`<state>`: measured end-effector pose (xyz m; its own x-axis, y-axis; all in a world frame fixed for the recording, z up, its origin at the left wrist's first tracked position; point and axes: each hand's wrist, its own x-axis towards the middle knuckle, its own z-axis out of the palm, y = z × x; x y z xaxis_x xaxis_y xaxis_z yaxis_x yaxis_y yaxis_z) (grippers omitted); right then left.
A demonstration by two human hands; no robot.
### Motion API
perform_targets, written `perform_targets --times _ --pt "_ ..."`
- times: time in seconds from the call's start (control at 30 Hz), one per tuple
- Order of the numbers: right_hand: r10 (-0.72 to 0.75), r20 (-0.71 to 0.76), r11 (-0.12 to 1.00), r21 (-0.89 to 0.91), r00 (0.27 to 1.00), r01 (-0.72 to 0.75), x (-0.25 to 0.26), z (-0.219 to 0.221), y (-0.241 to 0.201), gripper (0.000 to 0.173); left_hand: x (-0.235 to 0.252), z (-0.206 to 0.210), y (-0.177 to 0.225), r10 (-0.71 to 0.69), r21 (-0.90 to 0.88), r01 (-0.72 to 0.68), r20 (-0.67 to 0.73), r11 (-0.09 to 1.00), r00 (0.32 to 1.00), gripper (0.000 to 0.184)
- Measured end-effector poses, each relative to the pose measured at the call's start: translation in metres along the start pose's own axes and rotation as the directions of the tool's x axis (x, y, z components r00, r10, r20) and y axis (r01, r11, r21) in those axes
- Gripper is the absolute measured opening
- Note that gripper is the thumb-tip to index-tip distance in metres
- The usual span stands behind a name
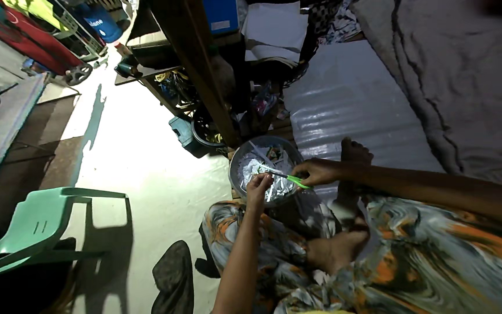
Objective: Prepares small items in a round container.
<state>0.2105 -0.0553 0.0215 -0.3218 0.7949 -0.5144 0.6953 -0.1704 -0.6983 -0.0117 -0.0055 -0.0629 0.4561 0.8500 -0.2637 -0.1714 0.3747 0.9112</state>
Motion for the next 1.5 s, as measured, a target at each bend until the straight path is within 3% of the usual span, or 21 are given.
perform_targets --times 0.13,0.37,0.53,0.63,0.7,0.8,0.87,1.0,1.07,1.2,1.33,1.4,1.5 --pt "-0.007 -0.052 0.999 -0.041 0.999 0.004 0.000 -0.002 0.000 0.029 0.000 -0.001 0.000 0.001 0.006 -0.001 0.003 1.000 1.000 0.012" --pt "0.017 -0.005 1.000 -0.020 1.000 -0.017 -0.002 -0.001 -0.004 0.038 0.000 0.000 -0.001 -0.001 -0.005 0.001 -0.001 1.000 1.000 0.012" --pt "0.006 -0.066 0.998 -0.064 0.998 -0.010 -0.001 -0.002 0.000 0.027 -0.001 0.000 0.002 -0.023 0.001 0.023 -0.016 1.000 1.000 0.011" --pt "0.038 -0.079 0.997 -0.068 0.996 -0.044 0.001 -0.003 -0.001 0.027 -0.001 -0.002 0.008 0.025 0.144 -0.015 -0.074 0.990 0.997 0.012" --pt "0.058 -0.068 0.996 -0.068 0.996 -0.062 0.002 -0.002 0.002 0.028 0.001 -0.009 0.013 0.122 0.455 -0.057 -0.116 0.889 0.986 0.017" --pt "0.074 -0.047 0.994 -0.078 0.996 -0.078 0.002 0.000 0.008 0.027 0.002 -0.013 0.024 0.120 0.799 0.049 -0.151 0.599 0.981 0.030" --pt "0.106 -0.043 0.991 -0.071 0.993 -0.109 0.002 0.000 0.007 0.026 0.003 -0.013 0.027 0.100 0.868 0.084 -0.152 0.489 0.983 0.033" --pt "0.168 -0.052 0.985 -0.036 0.984 -0.170 0.002 -0.002 0.004 0.028 0.010 -0.017 0.026 0.051 0.922 0.107 -0.136 0.372 0.989 0.041" --pt "0.178 -0.050 0.983 -0.028 0.983 -0.180 0.002 -0.003 0.003 0.029 0.014 -0.013 0.029 -0.082 0.952 0.176 -0.160 0.251 0.984 0.037" --pt "0.142 -0.006 0.990 -0.019 0.990 -0.142 0.002 0.000 0.005 0.027 0.020 -0.002 0.026 -0.285 0.963 0.265 -0.243 0.042 0.927 0.049" --pt "0.139 0.036 0.990 -0.041 0.990 -0.137 -0.007 0.000 -0.005 0.030 0.019 -0.001 0.014 -0.330 0.966 0.252 -0.221 0.054 0.918 0.041" --pt "0.196 0.053 0.980 -0.031 0.979 -0.195 -0.018 -0.003 -0.026 0.033 0.016 0.000 0.018 -0.333 0.962 0.256 -0.213 0.091 0.919 0.035" --pt "0.189 0.033 0.982 0.020 0.981 -0.189 -0.014 -0.002 -0.019 0.032 0.014 -0.004 0.020 -0.296 0.947 0.249 -0.184 0.201 0.937 0.032"
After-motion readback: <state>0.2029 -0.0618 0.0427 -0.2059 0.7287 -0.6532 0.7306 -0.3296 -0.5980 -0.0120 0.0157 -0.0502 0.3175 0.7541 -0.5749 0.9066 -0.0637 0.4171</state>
